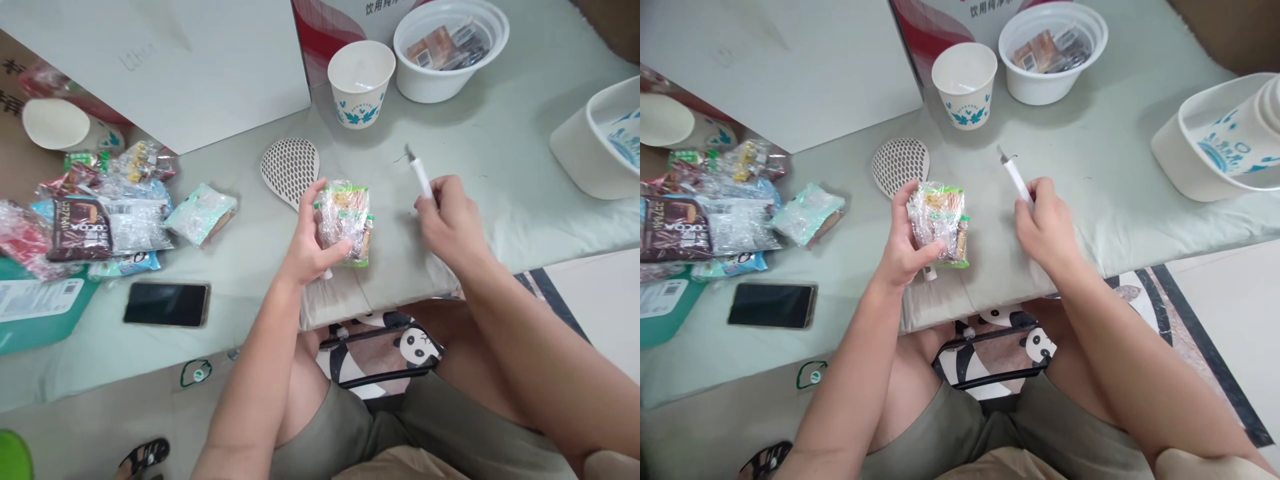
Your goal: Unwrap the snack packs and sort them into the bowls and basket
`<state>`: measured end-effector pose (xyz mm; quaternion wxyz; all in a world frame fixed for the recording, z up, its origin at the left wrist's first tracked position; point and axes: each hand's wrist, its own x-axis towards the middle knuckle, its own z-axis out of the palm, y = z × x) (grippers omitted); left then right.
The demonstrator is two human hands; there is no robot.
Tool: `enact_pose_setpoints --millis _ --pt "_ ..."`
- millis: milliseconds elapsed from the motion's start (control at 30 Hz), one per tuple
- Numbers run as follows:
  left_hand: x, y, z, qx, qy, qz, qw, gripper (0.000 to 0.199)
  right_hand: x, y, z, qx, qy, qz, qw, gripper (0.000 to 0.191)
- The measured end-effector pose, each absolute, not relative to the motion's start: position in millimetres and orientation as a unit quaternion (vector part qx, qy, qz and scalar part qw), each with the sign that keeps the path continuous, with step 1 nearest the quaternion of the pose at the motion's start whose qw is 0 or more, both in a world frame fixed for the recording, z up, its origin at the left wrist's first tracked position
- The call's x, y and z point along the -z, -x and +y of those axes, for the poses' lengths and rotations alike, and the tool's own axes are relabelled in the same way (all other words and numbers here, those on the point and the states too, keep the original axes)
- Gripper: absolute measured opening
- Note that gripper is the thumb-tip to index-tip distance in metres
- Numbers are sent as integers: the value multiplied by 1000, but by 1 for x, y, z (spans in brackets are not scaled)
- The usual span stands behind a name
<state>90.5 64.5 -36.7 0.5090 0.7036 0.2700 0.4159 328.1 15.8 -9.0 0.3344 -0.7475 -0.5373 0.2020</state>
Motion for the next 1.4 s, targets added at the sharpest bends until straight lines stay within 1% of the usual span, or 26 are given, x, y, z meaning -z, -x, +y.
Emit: enact_pose_setpoints --millis 67,133,200,233,300,367,400,533,667,800,867,933,1033,1100,1167,1267,1333,1400 --pt "35 -89 62 -390 -707 269 524 95 0 -319 16 -276 691 -513 428 9" --pt "32 -88 58 -357 -716 270 535 97 -5 -309 15 -307 632 -536 468 17" --pt "28 -88 53 -326 -731 268 536 98 -5 -299 14 -306 598 -581 460 28" --pt "25 -89 51 -312 -739 268 533 97 -5 -295 13 -304 586 -600 451 30" --pt "21 -91 48 -292 -754 275 520 96 -2 -288 13 -301 574 -617 447 23" --pt "19 -94 46 -288 -763 293 499 92 -1 -284 13 -295 584 -598 463 11" --pt "20 -96 46 -292 -766 303 485 90 0 -283 13 -291 597 -576 476 8" --pt "23 -101 49 -309 -773 333 443 85 -1 -283 9 -278 636 -500 519 10" --pt "24 -103 51 -317 -780 332 426 79 1 -283 6 -240 604 -530 544 10" --pt "24 -104 51 -310 -794 319 415 77 4 -285 9 -221 578 -600 507 11" --pt "24 -104 50 -308 -798 326 402 67 5 -287 11 -239 560 -623 491 12" --pt "23 -104 50 -310 -795 336 400 56 6 -290 12 -259 544 -627 494 12" --pt "20 -101 52 -322 -778 365 397 45 6 -293 11 -307 557 -573 517 12" --pt "19 -99 55 -338 -771 394 369 42 5 -293 10 -377 563 -502 538 18" --pt "18 -96 58 -365 -773 409 320 39 3 -291 8 -470 542 -433 546 22" --pt "18 -92 61 -405 -779 406 252 33 -4 -285 4 -583 508 -386 503 26" --pt "19 -90 62 -415 -781 409 225 33 -9 -280 1 -624 498 -384 463 31" --pt "19 -89 62 -415 -783 415 208 34 -13 -275 -2 -649 487 -382 443 35"
